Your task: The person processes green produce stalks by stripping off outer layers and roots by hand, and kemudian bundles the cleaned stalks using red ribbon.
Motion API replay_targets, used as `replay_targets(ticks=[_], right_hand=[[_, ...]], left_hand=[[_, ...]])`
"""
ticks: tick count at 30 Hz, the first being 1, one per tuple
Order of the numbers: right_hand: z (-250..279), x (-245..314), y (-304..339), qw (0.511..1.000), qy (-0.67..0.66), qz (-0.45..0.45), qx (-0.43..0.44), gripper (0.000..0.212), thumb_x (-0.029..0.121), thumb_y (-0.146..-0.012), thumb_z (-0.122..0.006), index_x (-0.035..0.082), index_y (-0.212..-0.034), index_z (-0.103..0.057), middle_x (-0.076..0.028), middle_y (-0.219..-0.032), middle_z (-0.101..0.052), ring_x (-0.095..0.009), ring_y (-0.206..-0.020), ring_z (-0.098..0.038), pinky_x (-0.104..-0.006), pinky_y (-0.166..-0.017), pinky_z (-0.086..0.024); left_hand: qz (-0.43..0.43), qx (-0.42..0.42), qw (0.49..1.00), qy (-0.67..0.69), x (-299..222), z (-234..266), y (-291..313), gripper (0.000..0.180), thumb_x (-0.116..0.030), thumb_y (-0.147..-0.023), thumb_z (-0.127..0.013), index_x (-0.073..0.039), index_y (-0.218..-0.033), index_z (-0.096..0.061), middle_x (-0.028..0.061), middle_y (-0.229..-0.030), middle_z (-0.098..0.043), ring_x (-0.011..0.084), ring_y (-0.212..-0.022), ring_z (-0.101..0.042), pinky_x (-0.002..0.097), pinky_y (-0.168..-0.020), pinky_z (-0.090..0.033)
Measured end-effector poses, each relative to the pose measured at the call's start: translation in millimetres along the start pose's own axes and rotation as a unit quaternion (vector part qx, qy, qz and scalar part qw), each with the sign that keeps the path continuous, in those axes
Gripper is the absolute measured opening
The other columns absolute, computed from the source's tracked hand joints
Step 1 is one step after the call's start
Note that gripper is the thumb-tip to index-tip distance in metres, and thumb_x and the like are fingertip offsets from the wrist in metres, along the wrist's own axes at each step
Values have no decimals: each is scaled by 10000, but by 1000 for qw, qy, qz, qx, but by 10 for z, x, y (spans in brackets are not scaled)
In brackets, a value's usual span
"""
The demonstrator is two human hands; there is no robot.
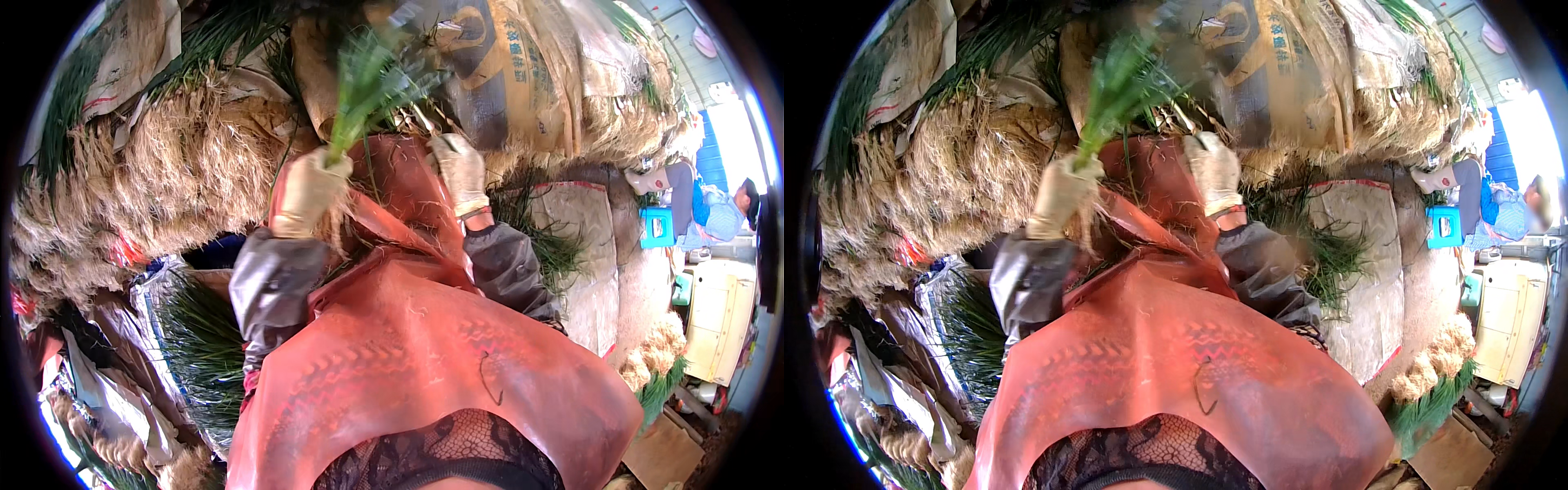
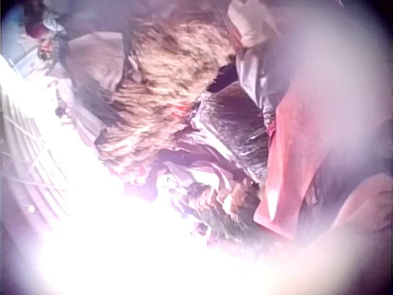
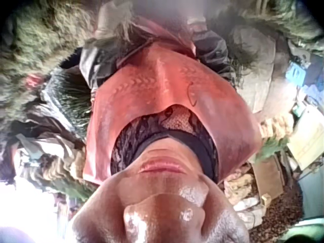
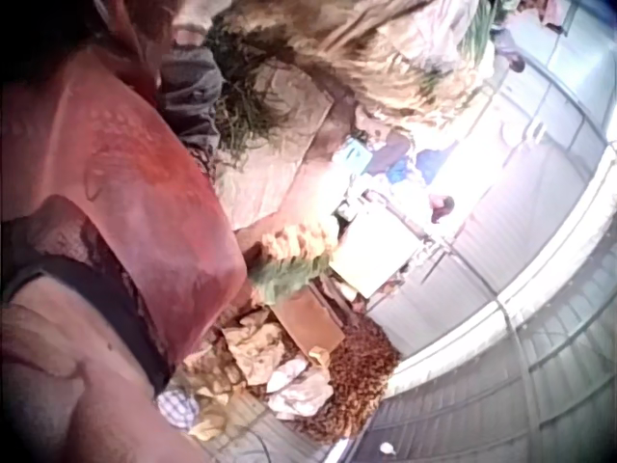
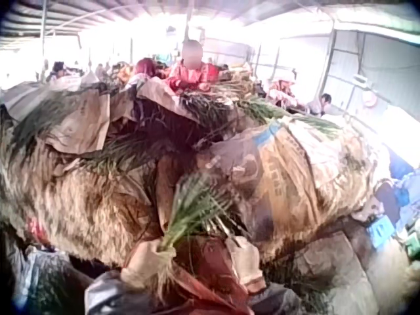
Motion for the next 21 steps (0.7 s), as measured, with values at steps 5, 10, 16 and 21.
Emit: replay_targets(ticks=[5,10,16,21], right_hand=[[-41,204,-562,936,324,135,-17,347,385,-848,-606,140,-1090,-652,-145,-1000,-661,-313,-965,-614,-397,-847,-465],[-253,-48,-992,949,281,32,138,310,356,-805,-629,73,-913,-697,-129,-774,-683,-273,-736,-660,-406,-689,-488],[-84,319,-72,960,-64,133,238,156,242,-872,-655,94,-903,-693,-79,-892,-659,-202,-684,-638,-344,-645,-529],[-183,668,-243,933,129,324,82,531,161,-838,-652,89,-1329,-462,-166,-1241,-572,-272,-848,-676,-364,-781,-543]], left_hand=[[58,106,863,491,-126,66,-149,350,-225,-854,-635,-5,-1126,-614,31,-755,-642,99,-609,-546,241,-553,-469],[64,107,771,624,283,-529,-223,263,-260,-891,-607,-9,-955,-652,116,-837,-689,192,-729,-651,307,-698,-558],[162,158,733,641,283,-1234,-49,331,-284,-923,-608,18,-1053,-645,114,-906,-670,164,-704,-635,268,-647,-554],[166,246,723,624,59,-1115,131,328,-277,-946,-566,-21,-1150,-590,82,-896,-676,120,-648,-629,252,-569,-540]])
Point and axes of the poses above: each hand's wrist, its own y-axis away from the middle knuckle, its own z-axis out of the back of the hand, x = y × z, the point moved 5 cm from there along -y, towards the middle knuckle
